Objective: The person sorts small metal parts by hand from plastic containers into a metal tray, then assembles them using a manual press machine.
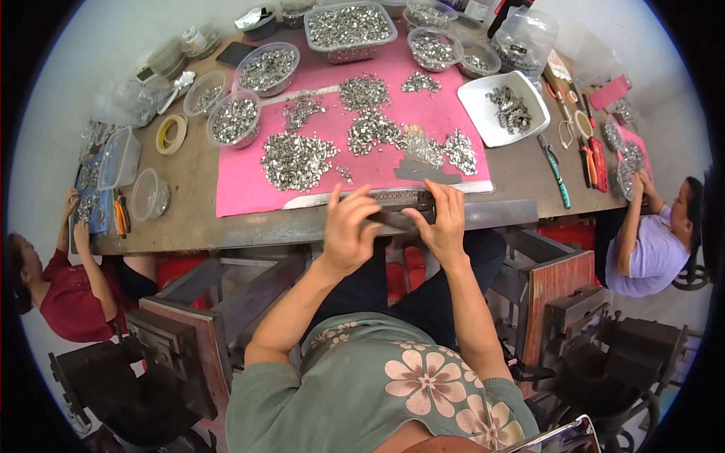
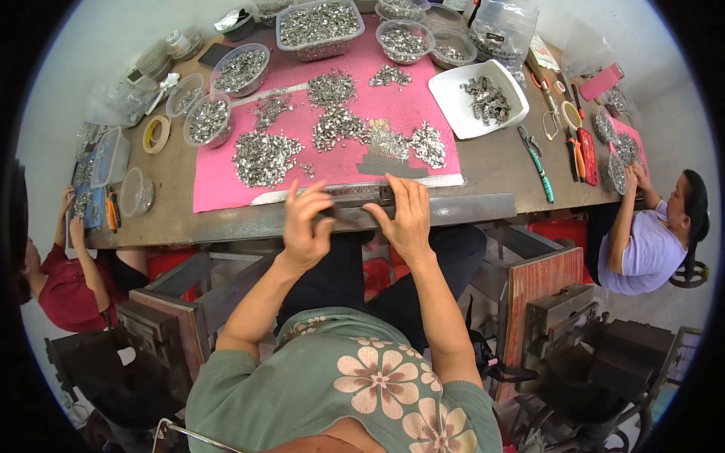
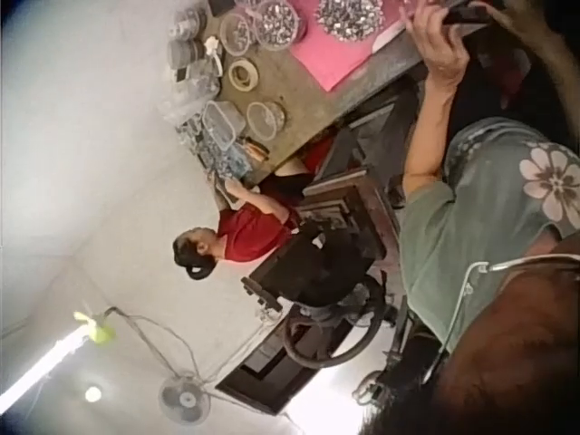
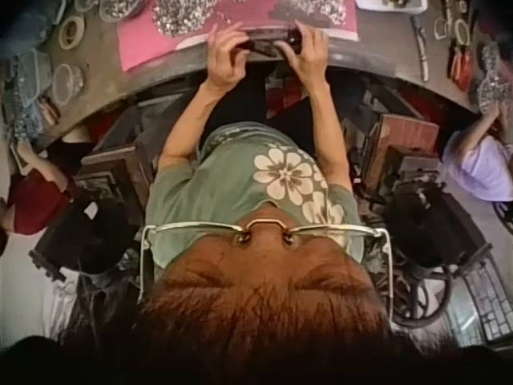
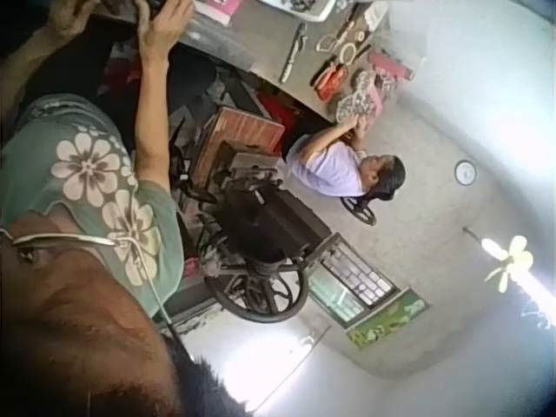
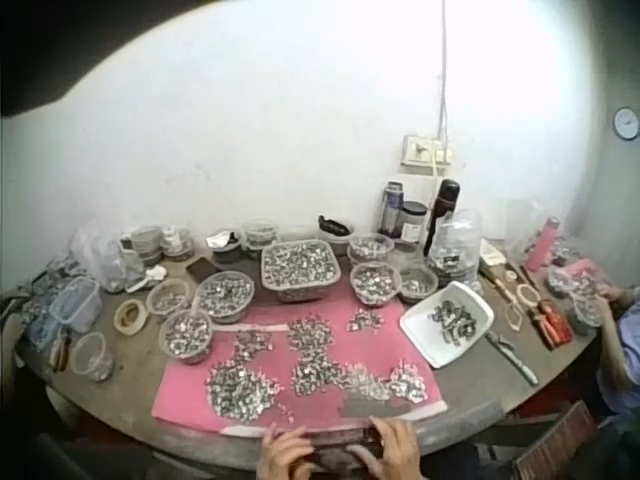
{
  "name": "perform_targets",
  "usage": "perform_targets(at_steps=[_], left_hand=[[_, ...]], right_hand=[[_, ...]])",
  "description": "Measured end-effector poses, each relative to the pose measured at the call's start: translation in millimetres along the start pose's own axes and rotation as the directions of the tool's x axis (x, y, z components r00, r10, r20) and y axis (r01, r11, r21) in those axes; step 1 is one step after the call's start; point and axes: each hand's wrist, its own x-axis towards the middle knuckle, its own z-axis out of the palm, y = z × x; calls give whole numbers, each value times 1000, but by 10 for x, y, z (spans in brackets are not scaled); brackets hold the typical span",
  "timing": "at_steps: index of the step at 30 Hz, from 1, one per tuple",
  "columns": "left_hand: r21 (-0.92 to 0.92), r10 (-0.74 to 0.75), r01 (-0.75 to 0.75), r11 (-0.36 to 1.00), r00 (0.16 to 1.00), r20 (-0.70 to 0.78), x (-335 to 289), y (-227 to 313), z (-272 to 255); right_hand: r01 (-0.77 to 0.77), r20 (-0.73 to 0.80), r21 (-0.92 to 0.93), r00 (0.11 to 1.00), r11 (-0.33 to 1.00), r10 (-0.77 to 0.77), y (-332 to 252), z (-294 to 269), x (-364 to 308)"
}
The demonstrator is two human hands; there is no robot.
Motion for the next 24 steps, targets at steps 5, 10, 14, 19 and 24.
perform_targets(at_steps=[5, 10, 14, 19, 24], left_hand=[[-469, -612, 458, 756, 748, -256, -318, 98, -467], [-704, -908, 698, 135, 371, 193, -361, 0, -850], [-654, -872, 751, 94, 379, 309, -300, -39, -816], [-470, -752, 779, 414, 584, 306, -210, 149, -452], [258, -176, 148, 955, 981, 86, 4, 0, -304]], right_hand=[[26, -42, 5, 999, 1000, -26, -24, 8, 9], [35, -34, -10, 999, 999, -35, -37, -4, 20], [36, -35, -11, 999, 999, -36, -32, -5, 15], [14, -4, -2, 1000, 1000, -14, -38, -23, 19], [34, 27, 67, 999, 997, -35, -3, -141, 132]])
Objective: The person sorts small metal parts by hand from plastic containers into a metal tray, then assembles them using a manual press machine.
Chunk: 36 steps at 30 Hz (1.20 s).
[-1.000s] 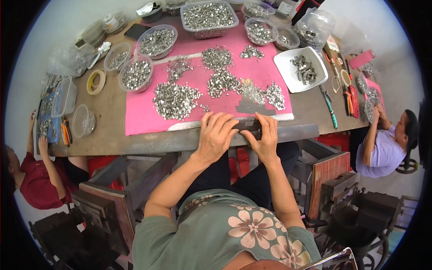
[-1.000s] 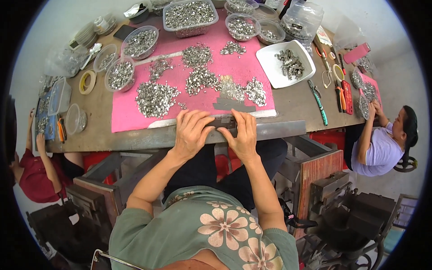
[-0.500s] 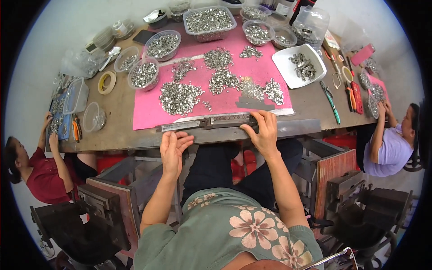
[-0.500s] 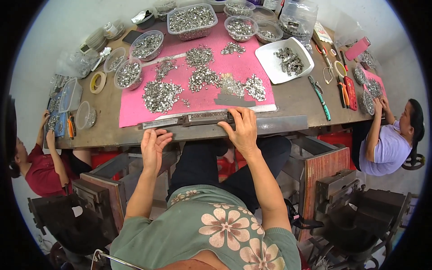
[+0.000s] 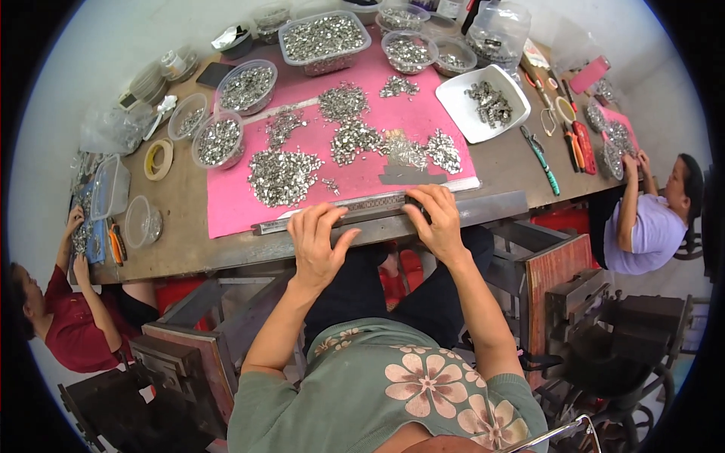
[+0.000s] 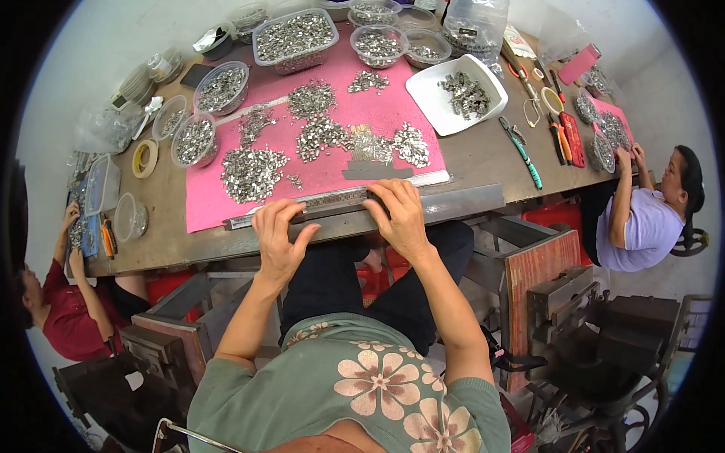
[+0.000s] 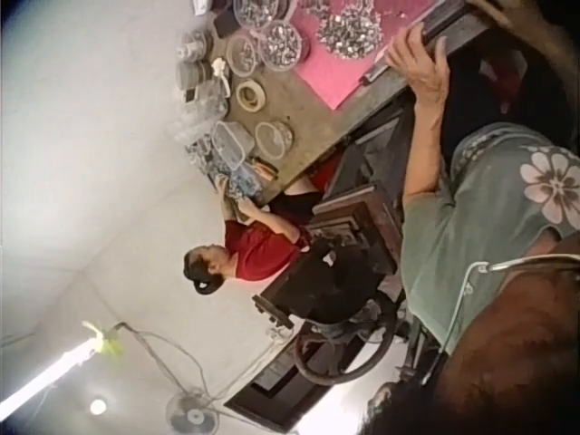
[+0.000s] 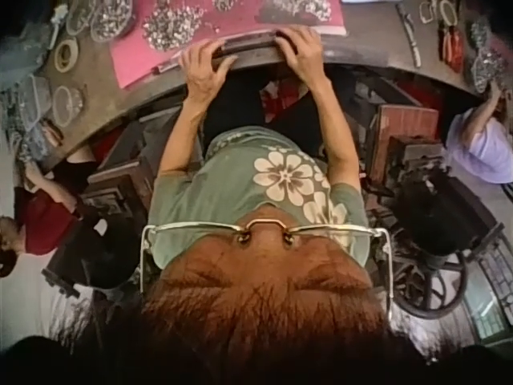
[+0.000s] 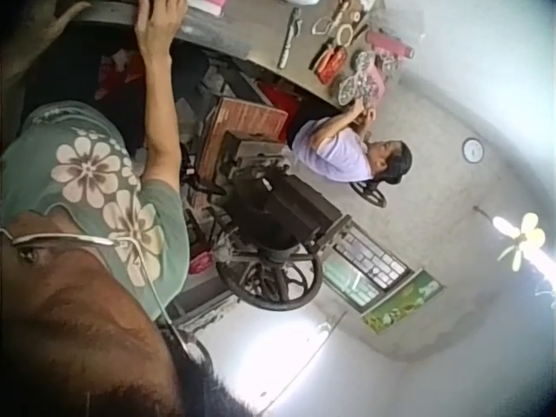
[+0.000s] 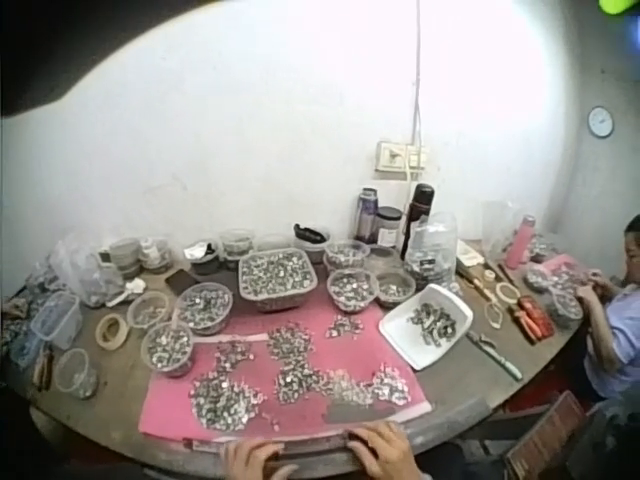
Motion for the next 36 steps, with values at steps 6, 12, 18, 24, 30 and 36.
perform_targets(at_steps=[6, 12, 18, 24, 30, 36], left_hand=[[105, -14, 6, 994, 997, 78, 63, -91, 87], [135, -19, 7, 991, 996, 83, 37, -97, 101], [122, -6, -2, 993, 998, 65, 35, -98, 115], [128, -11, 2, 992, 998, 63, 21, -102, 124], [126, -11, 3, 992, 998, 61, 23, -104, 124], [122, -9, 1, 992, 998, 62, 20, -114, 123]], right_hand=[[328, 178, -184, 938, 927, -297, 117, -23, 159], [472, 36, -154, 881, 868, -472, 239, -290, 596], [-2, -287, -525, 942, 851, -175, 667, -632, 859], [56, 44, -206, 998, 977, -47, 657, -196, 467], [41, 97, -210, 995, 977, -21, 600, -193, 477], [-21, -11, -107, 1000, 994, 20, 656, -323, 445]])
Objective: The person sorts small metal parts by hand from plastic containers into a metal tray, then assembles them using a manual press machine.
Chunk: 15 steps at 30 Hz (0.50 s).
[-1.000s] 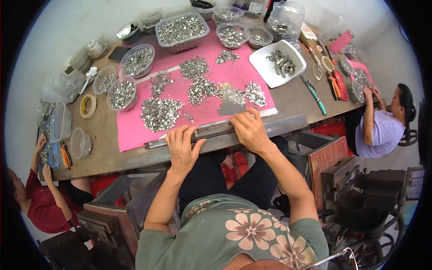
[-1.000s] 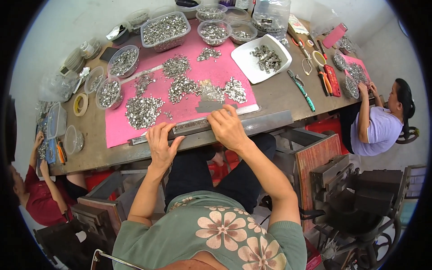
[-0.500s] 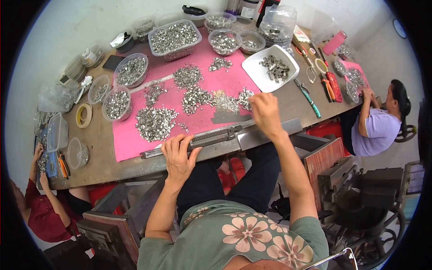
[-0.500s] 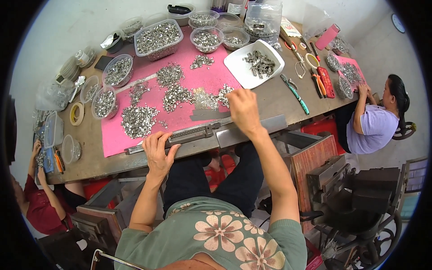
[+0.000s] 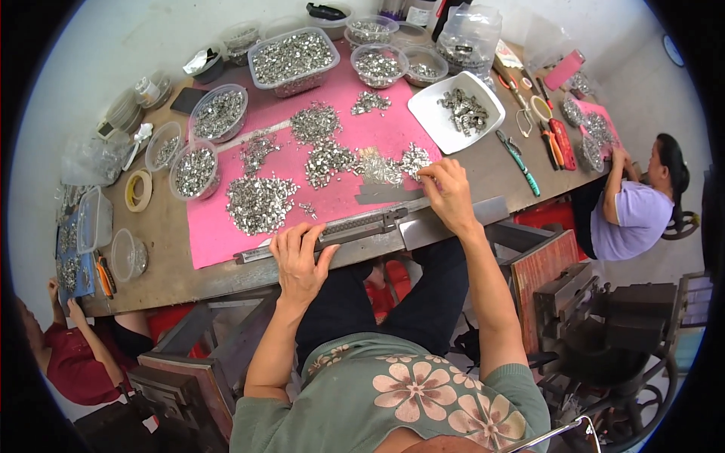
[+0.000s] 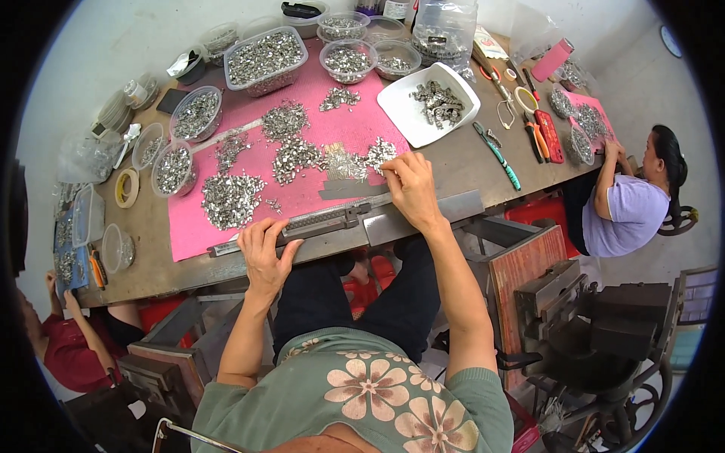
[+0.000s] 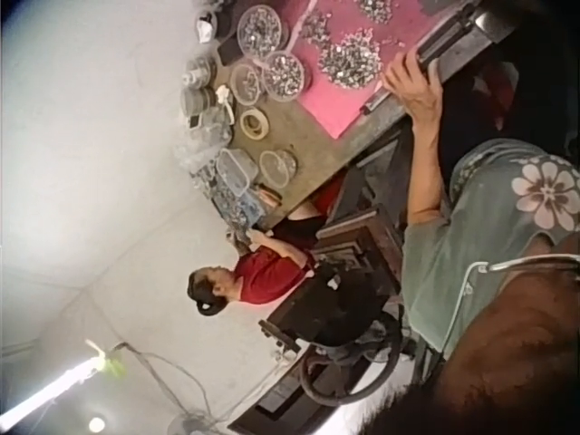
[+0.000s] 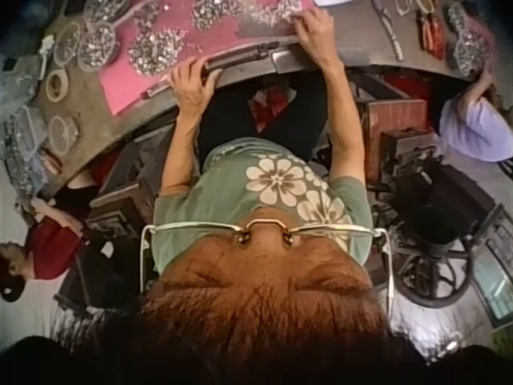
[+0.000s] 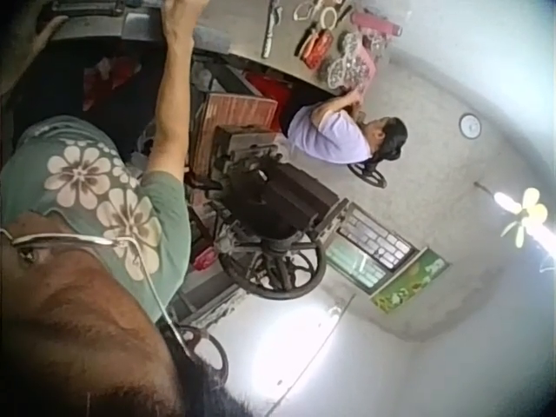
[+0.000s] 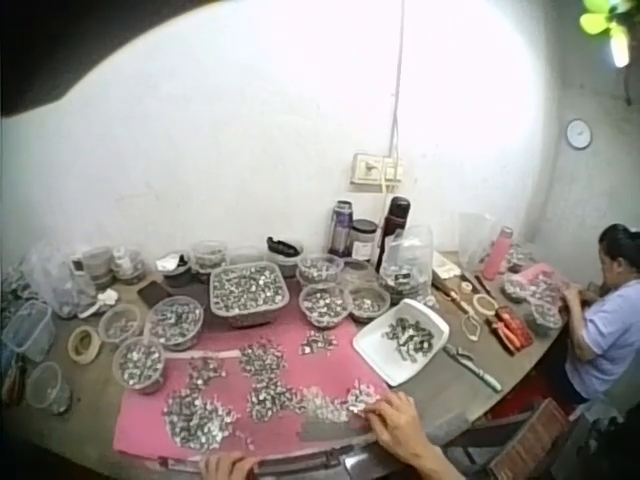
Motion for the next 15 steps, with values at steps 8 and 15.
perform_targets(at_steps=[8, 15], left_hand=[[-86, 19, -14, 996, 998, 60, 235, 145, -68], [-65, 237, -228, 971, 930, 280, 982, 419, 593]], right_hand=[[8, 34, -94, 999, 996, -5, -44, 77, 4], [5, 51, -177, 999, 984, 4, -72, 169, -64]])
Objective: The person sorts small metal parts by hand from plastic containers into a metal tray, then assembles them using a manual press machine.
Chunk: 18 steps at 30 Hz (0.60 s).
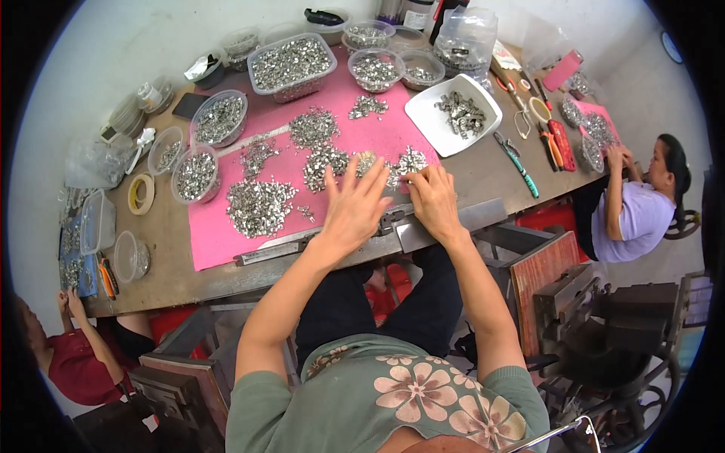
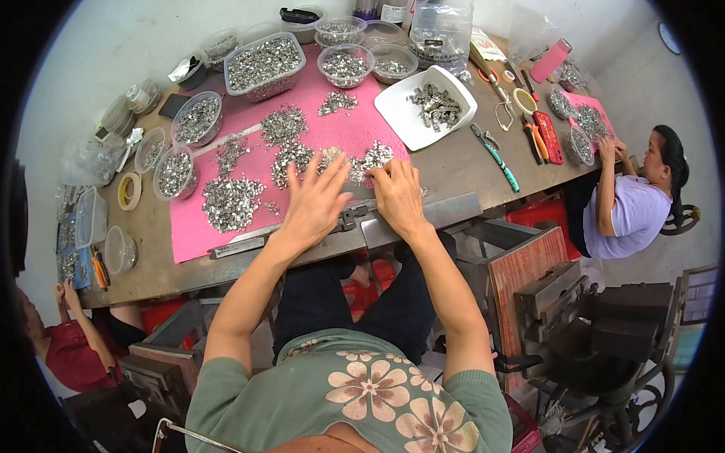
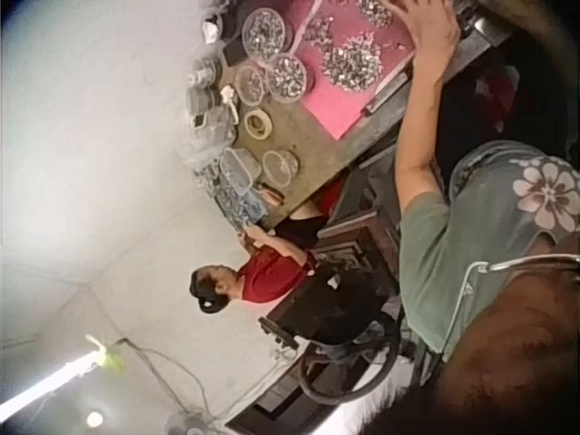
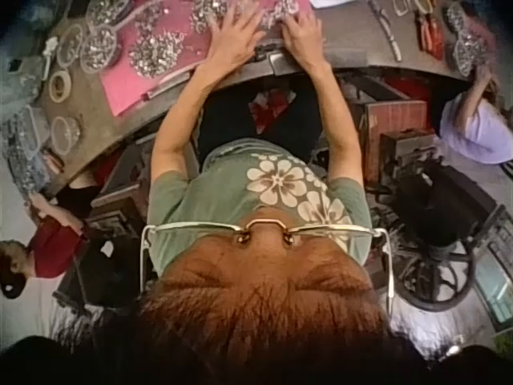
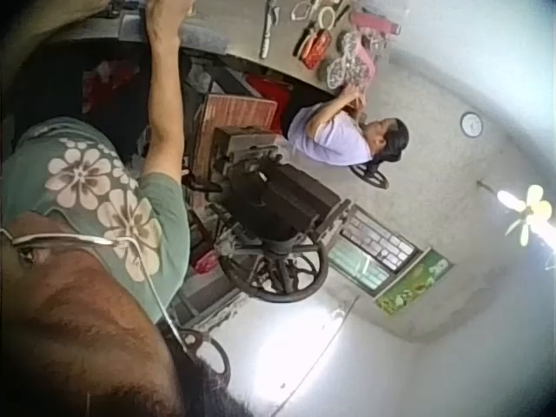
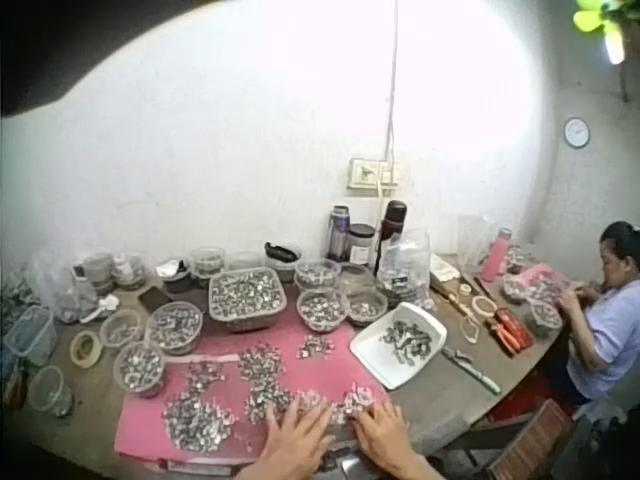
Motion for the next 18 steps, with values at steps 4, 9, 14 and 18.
perform_targets(at_steps=[4, 9, 14, 18], left_hand=[[-27, 34, -27, 999, 954, 299, 194, 55, 170], [-92, 90, -70, 993, 970, 228, 28, 26, 82], [-291, -36, 9, 957, 995, -89, 131, -78, 42], [-194, -51, 37, 980, 997, -66, 247, -80, 93]], right_hand=[[23, 7, 53, 1000, 998, -23, 1, -61, -88], [10, -9, 135, 1000, 991, -9, 47, -201, -151], [-39, -78, 179, 996, 983, 54, 35, -186, -165], [-49, -51, 165, 997, 985, 58, -4, -125, -143]])
